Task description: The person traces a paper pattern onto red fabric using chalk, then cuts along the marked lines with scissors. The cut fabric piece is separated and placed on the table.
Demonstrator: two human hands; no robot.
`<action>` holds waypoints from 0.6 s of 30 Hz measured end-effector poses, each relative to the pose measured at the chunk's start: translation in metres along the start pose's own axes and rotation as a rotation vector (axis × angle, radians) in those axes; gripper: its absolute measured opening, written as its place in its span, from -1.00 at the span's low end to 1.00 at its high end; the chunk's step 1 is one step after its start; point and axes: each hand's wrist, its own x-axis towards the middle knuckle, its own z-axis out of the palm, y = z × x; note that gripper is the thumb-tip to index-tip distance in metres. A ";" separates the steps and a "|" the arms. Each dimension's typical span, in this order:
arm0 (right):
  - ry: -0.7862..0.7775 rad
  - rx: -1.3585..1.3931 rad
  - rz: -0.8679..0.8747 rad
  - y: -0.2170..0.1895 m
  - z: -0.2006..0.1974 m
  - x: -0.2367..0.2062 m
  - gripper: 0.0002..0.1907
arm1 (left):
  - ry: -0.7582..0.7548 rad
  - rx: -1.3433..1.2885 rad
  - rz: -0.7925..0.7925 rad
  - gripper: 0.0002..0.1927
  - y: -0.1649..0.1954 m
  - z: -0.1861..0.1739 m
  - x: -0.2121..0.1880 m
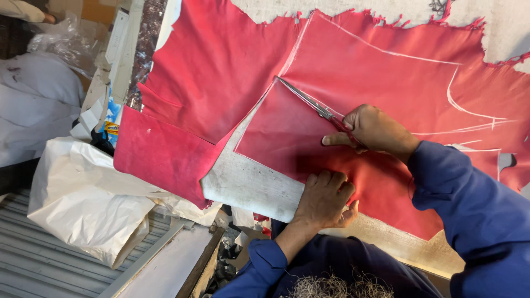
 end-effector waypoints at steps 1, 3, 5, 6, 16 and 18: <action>0.013 0.002 -0.005 -0.003 0.000 -0.002 -0.30 | 0.031 -0.004 0.005 -0.67 0.001 0.000 -0.001; 0.022 -0.003 0.038 -0.008 -0.001 -0.005 -0.30 | 0.091 -0.013 0.033 -0.71 0.002 0.002 -0.002; 0.040 -0.014 0.048 -0.007 0.002 -0.009 -0.31 | 0.025 -0.056 -0.014 -0.74 0.002 0.005 -0.004; 0.061 -0.023 0.034 -0.005 0.004 -0.011 -0.33 | -0.009 -0.077 -0.033 -0.75 0.000 0.006 -0.004; 0.144 0.023 -0.119 0.006 0.014 -0.029 -0.35 | 0.536 0.389 -0.349 -0.76 -0.071 -0.061 0.045; 0.147 0.043 -0.102 0.002 0.012 -0.038 -0.35 | 0.504 0.536 -0.378 -0.66 -0.083 -0.076 0.054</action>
